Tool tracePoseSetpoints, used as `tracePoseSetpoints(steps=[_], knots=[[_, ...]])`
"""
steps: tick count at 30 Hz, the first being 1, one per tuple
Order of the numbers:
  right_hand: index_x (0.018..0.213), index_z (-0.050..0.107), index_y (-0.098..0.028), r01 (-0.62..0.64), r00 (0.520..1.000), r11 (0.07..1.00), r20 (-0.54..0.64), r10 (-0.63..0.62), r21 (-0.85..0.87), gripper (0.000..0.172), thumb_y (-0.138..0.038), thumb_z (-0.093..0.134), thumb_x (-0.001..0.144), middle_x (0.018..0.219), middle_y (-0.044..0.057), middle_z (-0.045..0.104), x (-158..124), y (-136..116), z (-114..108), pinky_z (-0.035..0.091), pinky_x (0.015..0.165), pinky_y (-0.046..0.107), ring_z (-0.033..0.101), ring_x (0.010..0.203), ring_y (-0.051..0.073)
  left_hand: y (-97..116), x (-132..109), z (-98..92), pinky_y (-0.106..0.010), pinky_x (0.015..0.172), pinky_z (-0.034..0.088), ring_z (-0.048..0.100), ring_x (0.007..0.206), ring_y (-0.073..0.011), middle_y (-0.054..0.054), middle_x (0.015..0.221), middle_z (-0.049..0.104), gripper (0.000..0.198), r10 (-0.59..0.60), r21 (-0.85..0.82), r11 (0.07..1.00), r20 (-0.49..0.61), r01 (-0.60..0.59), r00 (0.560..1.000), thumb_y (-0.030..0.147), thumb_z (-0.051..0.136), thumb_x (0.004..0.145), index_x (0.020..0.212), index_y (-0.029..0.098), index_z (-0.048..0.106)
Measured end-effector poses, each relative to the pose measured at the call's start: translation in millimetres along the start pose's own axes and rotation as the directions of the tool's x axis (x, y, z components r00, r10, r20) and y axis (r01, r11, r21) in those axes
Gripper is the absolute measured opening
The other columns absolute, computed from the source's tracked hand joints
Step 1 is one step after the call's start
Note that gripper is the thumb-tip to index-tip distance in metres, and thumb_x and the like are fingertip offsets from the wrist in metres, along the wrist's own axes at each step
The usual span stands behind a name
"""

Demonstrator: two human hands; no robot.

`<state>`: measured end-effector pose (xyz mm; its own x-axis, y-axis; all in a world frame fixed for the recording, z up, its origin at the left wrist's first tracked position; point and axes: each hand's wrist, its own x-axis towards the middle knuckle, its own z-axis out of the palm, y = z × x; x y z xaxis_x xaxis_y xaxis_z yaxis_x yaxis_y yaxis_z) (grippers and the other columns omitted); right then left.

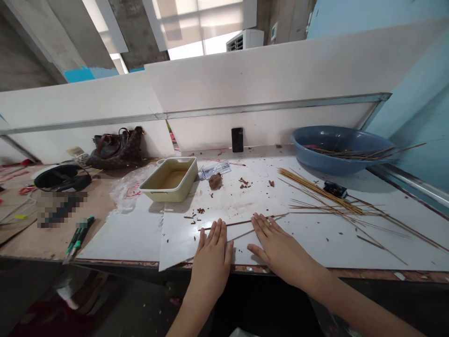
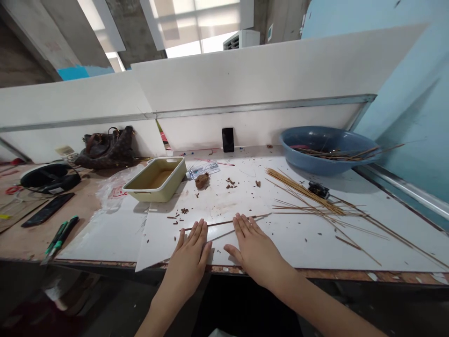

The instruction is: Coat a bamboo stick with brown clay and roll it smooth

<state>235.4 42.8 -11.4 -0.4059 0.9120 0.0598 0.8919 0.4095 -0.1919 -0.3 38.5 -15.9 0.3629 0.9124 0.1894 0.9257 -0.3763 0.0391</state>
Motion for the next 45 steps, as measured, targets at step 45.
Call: tracePoseSetpoints(steps=[45], knots=[[0.169, 0.034, -0.003, -0.051, 0.998, 0.997, -0.025, 0.049, -0.06, 0.093, -0.073, 0.02, 0.108, 0.172, 0.023, 0.035, -4.1, 19.2, 3.7, 0.024, 0.136, 0.053, 0.034, 0.162, 0.034, -11.0, -10.9, -8.2, -0.056, 0.134, 0.027, 0.035, 0.163, -0.0289, -0.014, 0.172, 0.04, 0.06, -0.104, -0.004, 0.995, 0.035, 0.104, 0.994, 0.04, 0.029, 0.115, 0.166, 0.012, 0.041]])
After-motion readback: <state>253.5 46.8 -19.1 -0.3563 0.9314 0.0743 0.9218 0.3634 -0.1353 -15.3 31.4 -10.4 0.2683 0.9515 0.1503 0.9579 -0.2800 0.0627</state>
